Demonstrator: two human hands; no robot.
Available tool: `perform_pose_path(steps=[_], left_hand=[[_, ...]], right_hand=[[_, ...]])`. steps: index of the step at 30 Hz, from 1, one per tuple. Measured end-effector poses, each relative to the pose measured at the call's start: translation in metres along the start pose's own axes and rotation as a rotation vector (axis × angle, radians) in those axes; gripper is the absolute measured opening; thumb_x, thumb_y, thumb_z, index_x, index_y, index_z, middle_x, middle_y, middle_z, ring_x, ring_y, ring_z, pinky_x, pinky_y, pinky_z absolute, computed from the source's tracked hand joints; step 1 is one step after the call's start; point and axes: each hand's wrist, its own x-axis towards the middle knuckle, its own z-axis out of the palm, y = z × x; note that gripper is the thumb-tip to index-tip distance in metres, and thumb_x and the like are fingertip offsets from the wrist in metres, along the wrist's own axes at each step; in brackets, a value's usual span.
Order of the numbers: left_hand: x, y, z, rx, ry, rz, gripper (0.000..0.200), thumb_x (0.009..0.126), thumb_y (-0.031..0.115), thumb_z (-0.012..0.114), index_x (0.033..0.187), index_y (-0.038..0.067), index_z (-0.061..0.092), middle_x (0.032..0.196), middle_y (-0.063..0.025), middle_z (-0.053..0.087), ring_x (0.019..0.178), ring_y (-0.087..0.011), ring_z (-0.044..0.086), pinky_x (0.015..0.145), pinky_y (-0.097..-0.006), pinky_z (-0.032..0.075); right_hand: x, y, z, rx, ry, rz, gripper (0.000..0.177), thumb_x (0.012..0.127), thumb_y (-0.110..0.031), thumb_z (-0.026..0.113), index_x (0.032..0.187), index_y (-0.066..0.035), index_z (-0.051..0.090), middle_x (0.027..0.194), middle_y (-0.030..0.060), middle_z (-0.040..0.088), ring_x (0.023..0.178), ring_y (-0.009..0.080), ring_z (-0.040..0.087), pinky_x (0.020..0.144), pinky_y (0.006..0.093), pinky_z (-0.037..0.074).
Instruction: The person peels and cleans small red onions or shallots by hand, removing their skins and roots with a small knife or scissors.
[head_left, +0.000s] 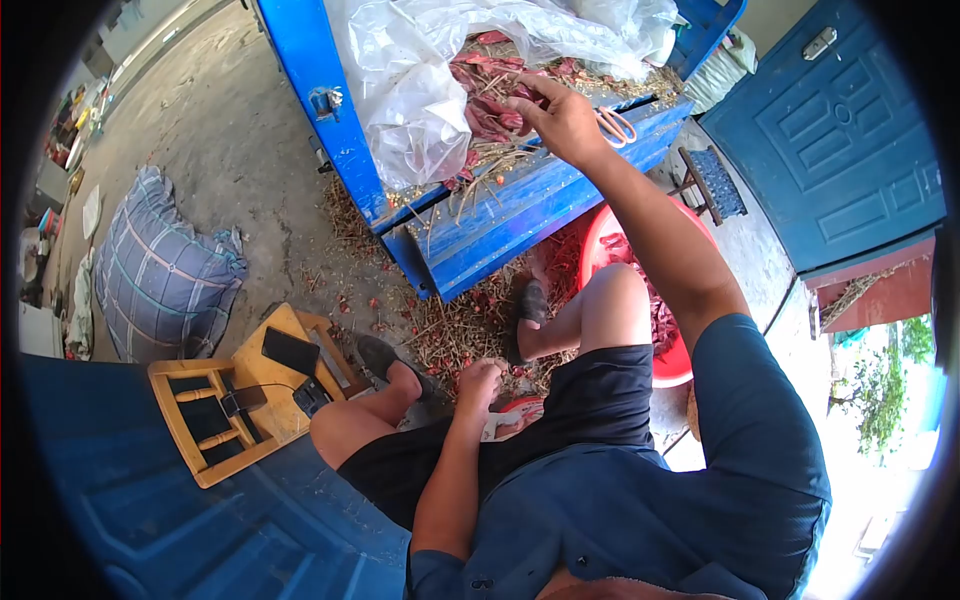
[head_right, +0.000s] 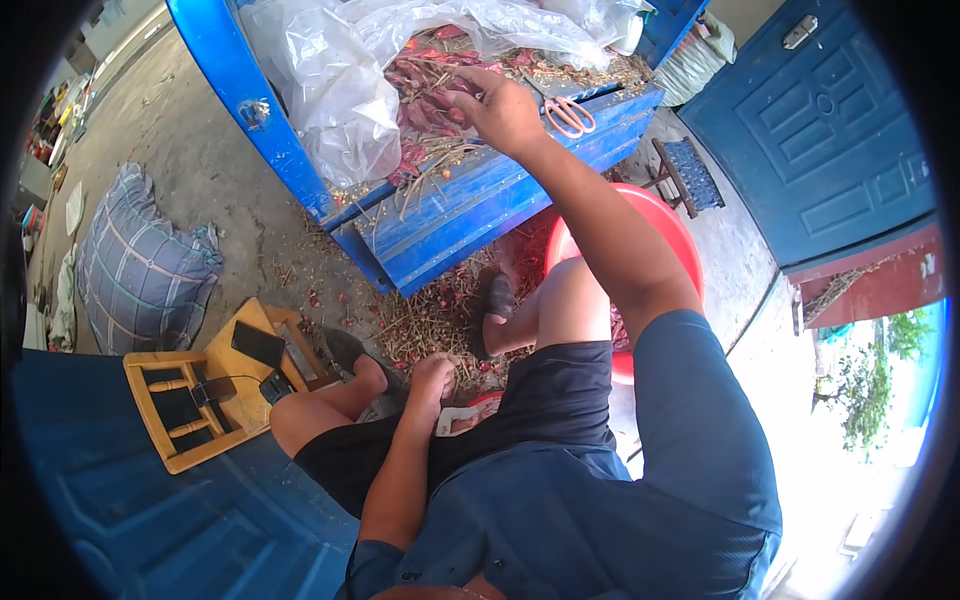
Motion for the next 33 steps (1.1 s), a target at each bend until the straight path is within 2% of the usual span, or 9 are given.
perform_pose_path(steps=[4, 7, 11, 16, 21, 23, 24, 26, 33], left_hand=[[0.002, -0.006, 0.007, 0.023, -0.03, 0.003, 0.013, 0.088, 0.008, 0.051, 0.09, 0.005, 0.064, 0.057, 0.0084, 0.042, 0.043, -0.0016, 0.033, 0.038, -0.0199, 0.022], [0.0, -0.011, 0.006, 0.058, -0.034, 0.05, 0.014, 0.088, 0.007, 0.05, 0.088, 0.005, 0.064, 0.056, 0.0085, 0.041, 0.042, -0.0016, 0.033, 0.038, -0.0201, 0.022], [-0.007, -0.006, 0.001, 0.041, -0.032, 0.038, 0.012, 0.089, 0.01, 0.054, 0.086, 0.005, 0.065, 0.059, 0.007, 0.045, 0.045, -0.0024, 0.038, 0.04, -0.0199, 0.026], [-0.047, 0.013, 0.023, -0.07, 0.065, -0.006, 0.014, 0.089, 0.016, 0.056, 0.085, 0.004, 0.063, 0.068, 0.0008, 0.054, 0.058, -0.0092, 0.052, 0.049, -0.0267, 0.039], [-0.007, -0.016, -0.031, 0.043, 0.038, 0.226, 0.014, 0.09, 0.014, 0.054, 0.086, 0.004, 0.063, 0.079, -0.0041, 0.06, 0.071, -0.0135, 0.06, 0.062, -0.0286, 0.048], [0.007, -0.027, -0.056, 0.685, 0.046, 0.773, 0.014, 0.09, 0.012, 0.053, 0.088, 0.003, 0.064, 0.082, -0.0044, 0.062, 0.073, -0.0141, 0.061, 0.067, -0.0273, 0.049], [0.004, -0.025, -0.054, 0.689, 0.051, 0.772, 0.014, 0.09, 0.012, 0.053, 0.088, 0.003, 0.064, 0.082, -0.0044, 0.062, 0.073, -0.0141, 0.061, 0.067, -0.0273, 0.049], [-0.004, -0.023, -0.052, -0.093, 0.14, 0.188, 0.016, 0.091, 0.013, 0.052, 0.091, 0.003, 0.065, 0.087, -0.0053, 0.065, 0.077, -0.0151, 0.063, 0.068, -0.0288, 0.051], [0.011, -0.036, -0.059, -0.197, 0.235, 0.097, 0.023, 0.093, 0.016, 0.048, 0.098, 0.001, 0.065, 0.09, -0.0088, 0.067, 0.081, -0.0185, 0.066, 0.07, -0.0326, 0.053]], right_hand=[[-0.062, -0.02, -0.022, 0.476, -0.006, 0.048, 0.027, 0.101, -0.024, 0.056, 0.105, 0.001, 0.064, 0.077, 0.0016, 0.062, 0.069, 0.0097, 0.062, 0.059, 0.0269, 0.046], [-0.146, -0.033, -0.016, 0.623, -0.172, 0.542, 0.03, 0.095, -0.037, 0.062, 0.104, -0.008, 0.068, 0.08, -0.0033, 0.067, 0.069, 0.007, 0.06, 0.057, 0.0229, 0.044], [-0.286, 0.016, 0.051, 0.669, -0.914, 0.851, 0.029, 0.09, -0.024, 0.07, 0.112, -0.006, 0.07, 0.088, 0.0004, 0.07, 0.076, 0.0098, 0.064, 0.065, 0.0243, 0.052], [-0.353, -0.017, 0.092, 0.872, -1.154, 0.76, 0.024, 0.087, -0.013, 0.074, 0.108, -0.002, 0.07, 0.097, 0.0025, 0.071, 0.09, 0.011, 0.066, 0.078, 0.0268, 0.053], [-0.345, -0.034, 0.1, 0.759, -0.989, 0.177, 0.022, 0.083, -0.011, 0.075, 0.103, -0.004, 0.072, 0.101, 0.0039, 0.072, 0.092, 0.0152, 0.067, 0.082, 0.0292, 0.053], [-0.344, -0.039, 0.101, 0.733, -0.932, 0.015, 0.022, 0.081, -0.013, 0.076, 0.101, -0.006, 0.073, 0.103, 0.0046, 0.072, 0.093, 0.0182, 0.067, 0.083, 0.0311, 0.052], [-0.344, -0.04, 0.102, 0.572, -0.828, -0.081, 0.024, 0.078, -0.016, 0.077, 0.1, -0.007, 0.073, 0.103, 0.0058, 0.071, 0.095, 0.0214, 0.065, 0.084, 0.0343, 0.052], [-0.348, -0.044, 0.107, 0.422, -0.715, -0.167, 0.026, 0.076, -0.019, 0.078, 0.1, -0.009, 0.073, 0.104, 0.007, 0.071, 0.096, 0.0247, 0.064, 0.085, 0.0375, 0.051], [-0.369, -0.029, 0.145, 0.312, -0.381, 0.049, 0.023, 0.072, -0.025, 0.075, 0.089, -0.008, 0.073, 0.097, 0.0091, 0.069, 0.097, 0.0301, 0.061, 0.09, 0.0412, 0.047]])
